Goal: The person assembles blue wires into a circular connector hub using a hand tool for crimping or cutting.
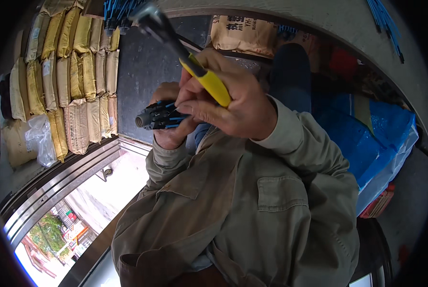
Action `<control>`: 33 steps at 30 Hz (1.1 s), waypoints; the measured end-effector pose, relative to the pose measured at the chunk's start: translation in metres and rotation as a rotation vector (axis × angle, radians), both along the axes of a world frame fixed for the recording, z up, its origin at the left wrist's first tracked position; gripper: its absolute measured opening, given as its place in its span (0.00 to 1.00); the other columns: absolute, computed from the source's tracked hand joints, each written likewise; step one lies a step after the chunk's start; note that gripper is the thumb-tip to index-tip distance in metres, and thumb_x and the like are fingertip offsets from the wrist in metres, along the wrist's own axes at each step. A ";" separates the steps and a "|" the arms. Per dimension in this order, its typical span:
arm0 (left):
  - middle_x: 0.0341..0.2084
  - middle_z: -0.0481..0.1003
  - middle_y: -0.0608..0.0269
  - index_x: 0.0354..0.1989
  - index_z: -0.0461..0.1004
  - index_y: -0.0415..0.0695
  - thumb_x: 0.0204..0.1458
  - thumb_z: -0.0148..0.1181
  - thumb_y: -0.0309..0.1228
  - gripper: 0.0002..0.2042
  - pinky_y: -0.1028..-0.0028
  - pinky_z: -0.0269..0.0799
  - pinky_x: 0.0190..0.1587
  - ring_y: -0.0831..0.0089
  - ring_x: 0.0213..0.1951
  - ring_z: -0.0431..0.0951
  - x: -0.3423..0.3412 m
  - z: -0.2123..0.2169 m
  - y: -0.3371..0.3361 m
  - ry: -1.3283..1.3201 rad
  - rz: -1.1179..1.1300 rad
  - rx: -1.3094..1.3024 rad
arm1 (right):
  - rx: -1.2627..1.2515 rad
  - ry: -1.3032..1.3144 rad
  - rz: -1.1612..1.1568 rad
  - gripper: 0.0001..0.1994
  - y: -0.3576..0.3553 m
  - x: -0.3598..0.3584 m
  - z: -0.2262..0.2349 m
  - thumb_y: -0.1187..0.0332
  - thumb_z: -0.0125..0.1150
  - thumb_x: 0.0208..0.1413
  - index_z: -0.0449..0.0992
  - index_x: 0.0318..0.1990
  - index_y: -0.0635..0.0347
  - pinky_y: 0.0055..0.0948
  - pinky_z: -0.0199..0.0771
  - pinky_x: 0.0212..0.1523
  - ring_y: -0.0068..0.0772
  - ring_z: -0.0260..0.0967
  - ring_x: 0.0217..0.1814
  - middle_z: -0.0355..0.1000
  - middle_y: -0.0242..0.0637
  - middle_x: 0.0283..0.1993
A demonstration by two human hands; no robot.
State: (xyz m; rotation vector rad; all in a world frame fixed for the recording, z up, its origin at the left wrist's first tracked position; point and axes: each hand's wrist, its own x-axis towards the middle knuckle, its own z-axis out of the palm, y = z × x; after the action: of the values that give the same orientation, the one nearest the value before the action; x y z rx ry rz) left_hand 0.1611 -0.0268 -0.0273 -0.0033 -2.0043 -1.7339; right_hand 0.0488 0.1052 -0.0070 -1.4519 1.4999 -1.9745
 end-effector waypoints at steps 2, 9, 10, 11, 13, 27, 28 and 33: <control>0.31 0.73 0.59 0.32 0.71 0.40 0.32 0.67 0.22 0.16 0.74 0.67 0.40 0.71 0.34 0.73 -0.001 0.000 -0.001 0.007 -0.006 -0.063 | -0.078 0.113 -0.112 0.14 0.002 0.005 0.006 0.76 0.64 0.45 0.71 0.41 0.66 0.26 0.67 0.35 0.30 0.66 0.36 0.66 0.38 0.37; 0.28 0.71 0.61 0.30 0.70 0.40 0.30 0.66 0.22 0.15 0.75 0.66 0.37 0.73 0.30 0.71 -0.007 0.000 0.011 -0.194 0.041 0.137 | 0.110 -0.205 0.103 0.06 -0.015 -0.008 0.003 0.74 0.61 0.48 0.73 0.34 0.64 0.23 0.64 0.41 0.29 0.66 0.39 0.66 0.37 0.36; 0.28 0.71 0.61 0.30 0.70 0.40 0.30 0.66 0.22 0.15 0.75 0.66 0.37 0.73 0.30 0.71 -0.007 -0.001 0.010 -0.193 0.041 0.135 | 0.122 -0.383 0.222 0.06 -0.017 -0.009 -0.001 0.74 0.60 0.48 0.73 0.35 0.64 0.24 0.65 0.41 0.30 0.66 0.39 0.66 0.37 0.36; 0.28 0.70 0.61 0.30 0.70 0.40 0.31 0.66 0.21 0.15 0.75 0.66 0.37 0.74 0.30 0.71 -0.006 -0.003 0.009 -0.229 0.034 0.118 | 0.121 -0.382 0.222 0.06 -0.017 -0.012 -0.002 0.74 0.60 0.48 0.73 0.35 0.64 0.24 0.65 0.41 0.30 0.66 0.39 0.66 0.37 0.36; 0.27 0.70 0.62 0.29 0.69 0.40 0.31 0.65 0.21 0.14 0.75 0.66 0.36 0.74 0.30 0.71 -0.003 -0.006 0.006 -0.306 0.027 0.082 | 0.104 -0.161 0.169 0.07 -0.014 -0.016 -0.002 0.75 0.59 0.49 0.72 0.36 0.64 0.24 0.66 0.42 0.32 0.67 0.39 0.66 0.38 0.39; 0.27 0.69 0.61 0.28 0.67 0.39 0.33 0.60 0.17 0.12 0.76 0.65 0.35 0.75 0.30 0.70 -0.018 -0.005 0.000 -0.042 0.094 -0.045 | 0.619 1.242 -0.692 0.13 0.049 -0.015 0.027 0.67 0.56 0.51 0.72 0.46 0.50 0.36 0.51 0.61 0.24 0.59 0.55 0.62 0.26 0.54; 0.27 0.69 0.61 0.28 0.67 0.39 0.33 0.60 0.17 0.12 0.76 0.65 0.35 0.76 0.30 0.70 -0.017 -0.003 0.001 -0.073 0.089 -0.018 | 0.615 1.287 -0.725 0.13 0.048 -0.014 0.026 0.67 0.56 0.51 0.71 0.46 0.48 0.35 0.49 0.61 0.22 0.59 0.55 0.62 0.24 0.54; 0.26 0.69 0.61 0.29 0.67 0.39 0.32 0.59 0.16 0.12 0.78 0.64 0.35 0.77 0.30 0.70 -0.020 -0.002 -0.002 -0.031 0.041 -0.024 | 0.497 1.462 -0.779 0.13 0.044 -0.022 0.028 0.64 0.57 0.51 0.71 0.46 0.46 0.33 0.46 0.61 0.19 0.59 0.54 0.63 0.21 0.53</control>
State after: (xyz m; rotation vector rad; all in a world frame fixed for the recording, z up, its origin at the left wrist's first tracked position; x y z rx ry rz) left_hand 0.1407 -0.0293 -0.0296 0.0568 -2.0335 -1.6945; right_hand 0.0264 0.1487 0.0208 -2.3351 3.1152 -0.2199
